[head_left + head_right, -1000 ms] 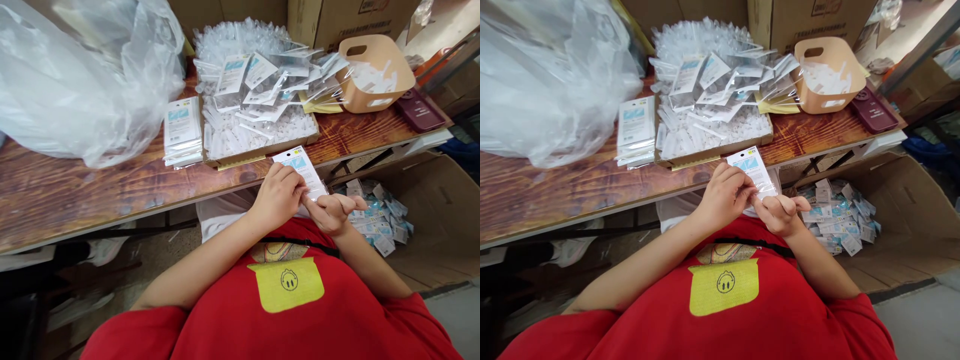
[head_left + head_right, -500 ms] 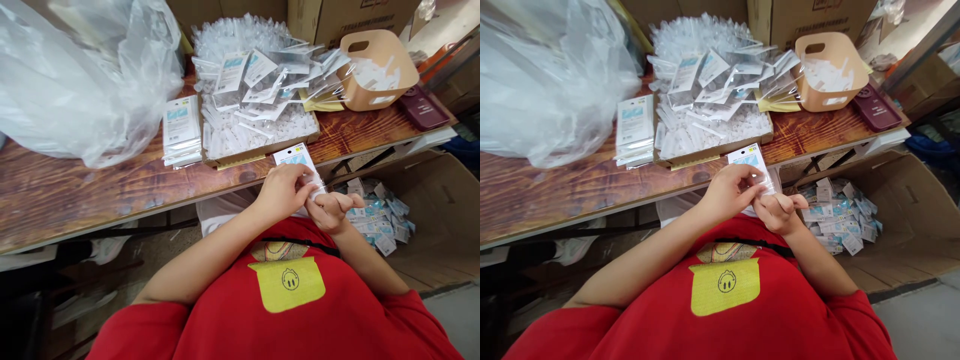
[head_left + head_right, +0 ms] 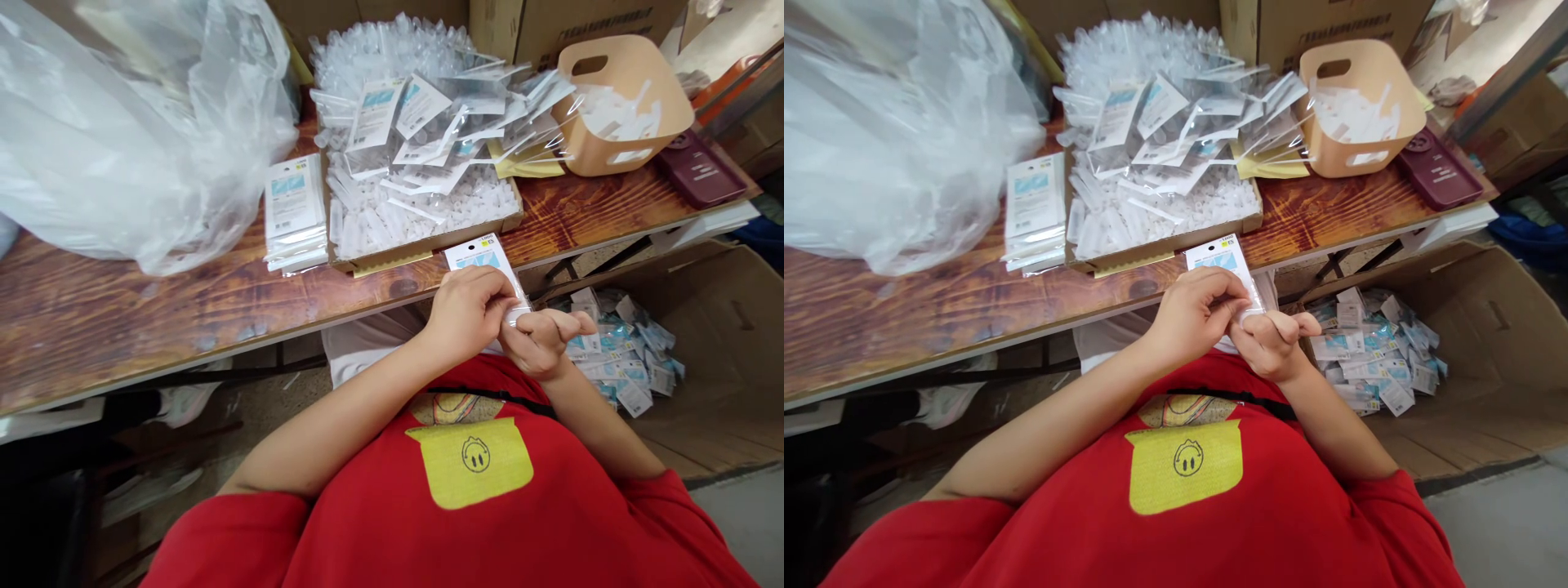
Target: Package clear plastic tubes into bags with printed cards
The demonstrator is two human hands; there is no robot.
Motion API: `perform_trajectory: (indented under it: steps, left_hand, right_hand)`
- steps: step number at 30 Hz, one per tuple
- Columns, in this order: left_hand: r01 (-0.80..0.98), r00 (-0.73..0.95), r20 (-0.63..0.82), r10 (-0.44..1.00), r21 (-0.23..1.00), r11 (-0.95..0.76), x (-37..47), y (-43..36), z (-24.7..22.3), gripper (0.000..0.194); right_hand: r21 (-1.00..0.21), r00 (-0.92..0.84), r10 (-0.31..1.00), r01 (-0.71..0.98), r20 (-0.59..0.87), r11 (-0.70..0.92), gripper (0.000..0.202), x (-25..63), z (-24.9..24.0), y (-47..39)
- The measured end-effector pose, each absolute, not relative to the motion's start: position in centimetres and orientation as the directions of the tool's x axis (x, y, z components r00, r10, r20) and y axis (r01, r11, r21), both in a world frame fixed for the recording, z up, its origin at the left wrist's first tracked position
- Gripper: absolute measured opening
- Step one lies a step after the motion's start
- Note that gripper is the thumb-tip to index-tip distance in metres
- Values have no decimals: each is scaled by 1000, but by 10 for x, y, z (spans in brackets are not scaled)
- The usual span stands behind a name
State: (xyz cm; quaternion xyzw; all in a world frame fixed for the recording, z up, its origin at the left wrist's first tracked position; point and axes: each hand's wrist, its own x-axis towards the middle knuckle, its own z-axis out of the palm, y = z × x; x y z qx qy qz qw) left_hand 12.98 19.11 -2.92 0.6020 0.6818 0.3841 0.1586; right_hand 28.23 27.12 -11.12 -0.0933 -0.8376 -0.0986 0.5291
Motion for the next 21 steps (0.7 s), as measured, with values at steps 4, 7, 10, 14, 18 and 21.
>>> perform_trajectory:
  steps: [4, 7, 10, 14, 18, 21]
  left_hand:
    - [606, -227, 210, 951, 795, -31, 125, 191, -25, 11]
    - [521, -222, 189, 957, 852, -47, 121, 191, -25, 10]
    - [437, -207, 157, 966, 898, -52, 117, 191, -25, 10]
    - [372, -158, 112, 981, 927, -45, 115, 191, -25, 11]
    - [283, -171, 47, 984, 959, 4, 115, 191, -24, 9]
    - [241, -160, 7, 987, 970, 32, 115, 191, -20, 10]
  right_hand:
    - [71, -410, 47, 267, 911, 961, 19, 281, -113, 270]
    - [71, -413, 45, 263, 910, 962, 20, 281, -114, 269]
    - [69, -406, 38, 246, 913, 967, 14, 281, -116, 269]
    - [48, -388, 51, 241, 920, 969, 9, 281, -119, 270]
    - [37, -377, 65, 258, 924, 965, 10, 282, -120, 272]
    - [13, -348, 81, 260, 934, 966, 8, 282, -118, 273]
